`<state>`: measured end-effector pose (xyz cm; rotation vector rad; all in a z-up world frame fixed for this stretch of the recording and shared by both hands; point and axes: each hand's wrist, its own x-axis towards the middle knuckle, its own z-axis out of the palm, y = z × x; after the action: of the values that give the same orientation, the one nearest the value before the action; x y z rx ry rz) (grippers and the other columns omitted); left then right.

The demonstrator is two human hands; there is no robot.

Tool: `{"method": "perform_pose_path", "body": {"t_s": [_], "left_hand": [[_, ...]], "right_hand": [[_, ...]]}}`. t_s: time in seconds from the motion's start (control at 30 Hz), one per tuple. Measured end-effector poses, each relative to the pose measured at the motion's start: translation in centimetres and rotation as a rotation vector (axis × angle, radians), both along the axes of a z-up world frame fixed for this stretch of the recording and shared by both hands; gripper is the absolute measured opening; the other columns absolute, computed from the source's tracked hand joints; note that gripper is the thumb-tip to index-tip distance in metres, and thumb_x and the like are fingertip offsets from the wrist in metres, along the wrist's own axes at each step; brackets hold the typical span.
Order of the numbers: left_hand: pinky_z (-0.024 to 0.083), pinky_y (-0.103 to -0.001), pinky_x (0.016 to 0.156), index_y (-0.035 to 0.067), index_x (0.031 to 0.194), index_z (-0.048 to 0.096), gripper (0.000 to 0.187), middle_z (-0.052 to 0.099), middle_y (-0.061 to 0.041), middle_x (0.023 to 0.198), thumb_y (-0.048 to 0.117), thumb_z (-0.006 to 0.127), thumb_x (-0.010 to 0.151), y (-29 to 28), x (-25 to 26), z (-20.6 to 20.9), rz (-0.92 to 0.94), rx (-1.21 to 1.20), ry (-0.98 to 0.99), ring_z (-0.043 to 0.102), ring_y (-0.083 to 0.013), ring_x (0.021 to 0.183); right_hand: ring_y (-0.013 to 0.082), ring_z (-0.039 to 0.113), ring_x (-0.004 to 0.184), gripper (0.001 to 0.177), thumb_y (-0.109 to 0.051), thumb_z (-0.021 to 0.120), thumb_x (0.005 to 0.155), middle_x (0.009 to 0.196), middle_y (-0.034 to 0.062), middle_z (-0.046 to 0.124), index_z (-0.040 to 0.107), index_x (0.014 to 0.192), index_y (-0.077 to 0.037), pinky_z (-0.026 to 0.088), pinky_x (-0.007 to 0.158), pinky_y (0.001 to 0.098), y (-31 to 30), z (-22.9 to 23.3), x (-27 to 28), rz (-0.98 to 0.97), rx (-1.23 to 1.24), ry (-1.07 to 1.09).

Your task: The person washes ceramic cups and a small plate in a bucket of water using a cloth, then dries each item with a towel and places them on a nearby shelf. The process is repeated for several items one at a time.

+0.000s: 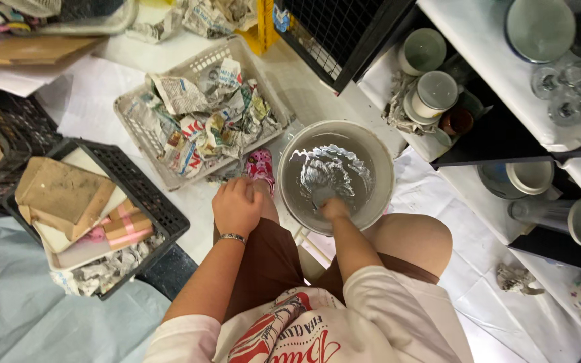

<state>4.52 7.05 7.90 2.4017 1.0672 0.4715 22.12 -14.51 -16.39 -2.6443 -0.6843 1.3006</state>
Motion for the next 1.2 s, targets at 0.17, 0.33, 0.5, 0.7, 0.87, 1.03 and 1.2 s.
{"method": "perform_pose_path", "body": {"t_s": [0.17,0.33,0.5,0.7,0.87,1.03,1.2], "left_hand": [[0.053,-0.047,0.087,0.007,0.091,0.074,0.021,0.074,-0.012,0.103,0.023,0.068,0.079,0.3,0.2,-0.3,0.013,0.074,-0.002,0.067,-0.0354,0.097],[0.054,-0.047,0.084,0.008,0.087,0.073,0.017,0.075,-0.011,0.098,0.022,0.067,0.079,0.7,-0.1,-0.4,0.030,0.019,0.013,0.068,-0.0353,0.094],[0.054,-0.047,0.084,0.008,0.087,0.073,0.016,0.074,-0.012,0.097,0.021,0.067,0.079,0.7,-0.1,-0.4,0.022,0.039,0.015,0.067,-0.0357,0.094],[0.053,-0.049,0.084,0.008,0.088,0.074,0.017,0.074,-0.012,0.097,0.021,0.067,0.079,0.3,0.0,-0.7,0.019,0.053,0.017,0.068,-0.0355,0.095],[0.053,-0.048,0.086,0.008,0.091,0.074,0.019,0.075,-0.012,0.101,0.023,0.069,0.080,0.2,0.0,-1.1,0.009,0.070,0.019,0.068,-0.0347,0.098],[0.053,-0.048,0.086,0.008,0.092,0.074,0.020,0.075,-0.011,0.103,0.024,0.070,0.080,0.1,0.1,-1.2,0.011,0.057,0.045,0.068,-0.0342,0.099],[0.052,-0.048,0.086,0.008,0.093,0.074,0.022,0.075,-0.012,0.103,0.024,0.070,0.079,0.2,0.1,-1.2,0.024,0.062,0.074,0.068,-0.0341,0.099]], "right_hand": [[0.0318,0.067,0.117,0.036,-0.028,0.070,0.084,0.126,0.0114,0.071,0.077,0.117,-0.017,0.052,0.102,0.0420,0.4,-0.6,0.3,0.157,-0.055,0.083],[0.0381,0.065,0.117,0.033,-0.025,0.063,0.090,0.125,0.0186,0.069,0.074,0.119,-0.013,0.051,0.101,0.0465,0.4,-1.3,-0.2,-0.003,0.063,0.034],[0.0499,0.057,0.120,0.034,-0.030,0.057,0.098,0.119,0.0337,0.065,0.074,0.112,-0.003,0.047,0.106,0.0509,0.3,-1.7,0.1,-0.192,0.176,-0.216],[0.0509,0.053,0.123,0.044,-0.039,0.055,0.103,0.131,0.0378,0.056,0.070,0.116,0.000,0.043,0.108,0.0512,0.1,-2.2,0.5,-0.237,0.252,-0.237],[0.0385,0.063,0.119,0.056,-0.052,0.060,0.096,0.127,0.0242,0.067,0.067,0.121,-0.002,0.044,0.105,0.0474,-0.2,-2.4,0.6,-0.216,0.043,0.127],[0.0337,0.074,0.103,0.071,-0.052,0.080,0.074,0.115,0.0225,0.074,0.070,0.120,0.001,0.056,0.093,0.0418,-0.5,-2.4,0.0,-0.108,0.122,0.208],[0.0326,0.071,0.106,0.085,-0.051,0.090,0.063,0.122,0.0237,0.070,0.064,0.123,0.004,0.057,0.091,0.0410,-0.3,-2.2,-0.3,-0.122,0.094,0.201]]}}
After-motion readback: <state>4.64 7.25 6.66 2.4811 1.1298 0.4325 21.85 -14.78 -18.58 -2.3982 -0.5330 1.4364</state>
